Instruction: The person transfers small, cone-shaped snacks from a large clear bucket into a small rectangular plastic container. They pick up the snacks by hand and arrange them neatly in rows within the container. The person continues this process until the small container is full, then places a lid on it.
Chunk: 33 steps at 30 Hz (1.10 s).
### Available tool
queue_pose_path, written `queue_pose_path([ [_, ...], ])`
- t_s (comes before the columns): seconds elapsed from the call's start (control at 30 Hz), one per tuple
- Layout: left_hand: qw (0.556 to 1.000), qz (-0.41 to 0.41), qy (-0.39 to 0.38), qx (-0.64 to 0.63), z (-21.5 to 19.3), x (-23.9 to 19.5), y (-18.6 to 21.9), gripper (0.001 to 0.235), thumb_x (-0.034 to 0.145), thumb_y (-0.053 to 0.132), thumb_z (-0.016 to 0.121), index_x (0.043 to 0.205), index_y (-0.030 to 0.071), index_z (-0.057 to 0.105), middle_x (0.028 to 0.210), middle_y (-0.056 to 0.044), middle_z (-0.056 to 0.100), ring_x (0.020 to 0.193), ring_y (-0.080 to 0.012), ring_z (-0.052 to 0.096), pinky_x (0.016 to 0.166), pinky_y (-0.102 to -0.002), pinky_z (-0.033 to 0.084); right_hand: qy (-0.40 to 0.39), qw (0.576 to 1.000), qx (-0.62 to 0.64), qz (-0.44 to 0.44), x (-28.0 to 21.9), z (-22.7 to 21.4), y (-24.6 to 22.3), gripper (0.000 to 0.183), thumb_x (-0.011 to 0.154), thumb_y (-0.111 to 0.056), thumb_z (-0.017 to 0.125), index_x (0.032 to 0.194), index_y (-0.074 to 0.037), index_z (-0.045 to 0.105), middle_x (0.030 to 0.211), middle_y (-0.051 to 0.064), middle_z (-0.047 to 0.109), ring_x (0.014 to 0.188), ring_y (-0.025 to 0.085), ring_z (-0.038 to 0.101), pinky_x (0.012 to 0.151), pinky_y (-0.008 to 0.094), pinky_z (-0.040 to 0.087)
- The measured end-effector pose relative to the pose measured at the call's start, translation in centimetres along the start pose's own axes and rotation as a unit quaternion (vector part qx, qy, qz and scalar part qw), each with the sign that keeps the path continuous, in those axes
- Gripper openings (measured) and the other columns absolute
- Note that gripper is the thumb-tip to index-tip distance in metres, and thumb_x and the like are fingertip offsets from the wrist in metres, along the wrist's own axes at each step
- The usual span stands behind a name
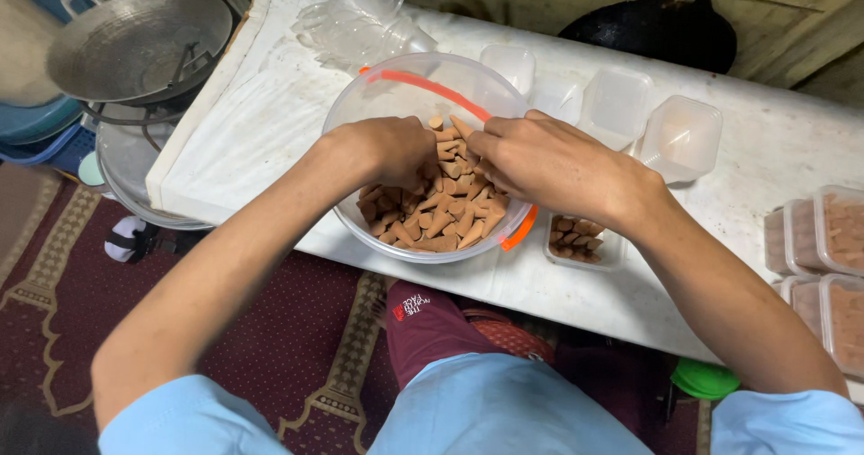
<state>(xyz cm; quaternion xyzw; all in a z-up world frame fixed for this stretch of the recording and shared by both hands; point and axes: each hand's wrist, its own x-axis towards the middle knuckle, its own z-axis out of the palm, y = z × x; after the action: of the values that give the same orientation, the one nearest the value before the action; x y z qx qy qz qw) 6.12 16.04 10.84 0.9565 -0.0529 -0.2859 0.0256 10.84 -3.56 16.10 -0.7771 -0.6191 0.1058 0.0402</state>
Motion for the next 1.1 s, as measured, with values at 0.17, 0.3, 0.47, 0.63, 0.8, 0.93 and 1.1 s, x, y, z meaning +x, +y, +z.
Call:
queue_pose_path([
  [0.17, 0.996, 0.040, 0.019, 0.081, 2.7, 5.1, -1.1, 0.042, 0.079, 0.028, 0.081, 0.112, 0.006, 0.070, 0.106, -0.022, 0.069, 0.091, -0.0432, 0.071, 0.070, -0.055, 0.061, 0.025, 1.000, -0.002, -0.018, -0.6, 0.9, 0.6, 0.009, 0.092, -0.012, 0.065, 0.097, -0.005, 0.066, 0.081, 0.010, 0.065, 0.073, 0.031, 0.069, 0.081, 0.040, 0.050],
  [0.3, 0.984, 0.047, 0.044, 0.164, 3.2, 6.6, -1.2, 0.036, 0.076, 0.019, 0.081, 0.108, 0.004, 0.071, 0.103, -0.019, 0.071, 0.091, -0.0408, 0.072, 0.069, -0.053, 0.060, 0.047, 0.998, 0.033, -0.013, -1.6, 0.1, 0.0, 0.010, 0.091, -0.014, 0.066, 0.098, -0.006, 0.066, 0.082, 0.010, 0.068, 0.075, 0.030, 0.069, 0.084, 0.040, 0.048],
  [0.47, 0.989, 0.035, 0.036, 0.140, 1.9, 3.6, -1.1, 0.034, 0.078, 0.016, 0.078, 0.109, 0.001, 0.072, 0.107, -0.020, 0.070, 0.096, -0.0414, 0.071, 0.072, -0.053, 0.060, 0.071, 0.995, 0.070, -0.013, -2.0, -0.2, 0.1, 0.009, 0.091, -0.014, 0.066, 0.095, -0.006, 0.067, 0.081, 0.010, 0.068, 0.075, 0.027, 0.069, 0.084, 0.038, 0.048],
  [0.63, 0.997, 0.030, 0.049, 0.041, -2.2, -1.6, 0.5, 0.038, 0.081, 0.027, 0.079, 0.106, -0.001, 0.074, 0.107, -0.020, 0.070, 0.095, -0.0408, 0.071, 0.075, -0.052, 0.060, 0.092, 0.991, 0.098, -0.023, -2.3, -0.4, 0.3, 0.010, 0.093, -0.014, 0.066, 0.094, -0.005, 0.066, 0.080, 0.010, 0.067, 0.075, 0.026, 0.068, 0.084, 0.037, 0.049],
  [0.8, 0.995, -0.026, -0.028, -0.095, -3.2, -3.6, 0.4, 0.030, 0.090, 0.029, 0.062, 0.100, 0.005, 0.076, 0.071, -0.016, 0.070, 0.047, -0.0239, 0.067, 0.055, -0.034, 0.057, 0.104, 0.988, 0.116, -0.019, -2.4, -0.3, 0.4, 0.010, 0.093, -0.014, 0.066, 0.096, -0.004, 0.067, 0.080, 0.009, 0.067, 0.075, 0.024, 0.068, 0.086, 0.036, 0.049],
  [0.93, 0.991, -0.026, -0.057, -0.120, -2.7, -3.8, 0.4, 0.031, 0.083, 0.032, 0.068, 0.097, 0.006, 0.077, 0.076, -0.012, 0.075, 0.066, -0.0234, 0.075, 0.062, -0.034, 0.060, 0.108, 0.987, 0.113, -0.023, -2.4, -0.2, 0.2, 0.011, 0.094, -0.016, 0.066, 0.094, -0.005, 0.067, 0.077, 0.008, 0.066, 0.072, 0.023, 0.067, 0.086, 0.036, 0.048],
  [1.1, 0.982, -0.032, -0.049, -0.182, -4.1, -5.6, 1.5, 0.027, 0.079, 0.020, 0.063, 0.092, 0.001, 0.076, 0.082, -0.014, 0.076, 0.078, -0.0228, 0.075, 0.076, -0.035, 0.059, 0.120, 0.984, 0.129, -0.026, -2.7, -0.1, 0.2, 0.012, 0.094, -0.016, 0.067, 0.097, -0.005, 0.067, 0.080, 0.008, 0.067, 0.075, 0.023, 0.067, 0.087, 0.036, 0.049],
])
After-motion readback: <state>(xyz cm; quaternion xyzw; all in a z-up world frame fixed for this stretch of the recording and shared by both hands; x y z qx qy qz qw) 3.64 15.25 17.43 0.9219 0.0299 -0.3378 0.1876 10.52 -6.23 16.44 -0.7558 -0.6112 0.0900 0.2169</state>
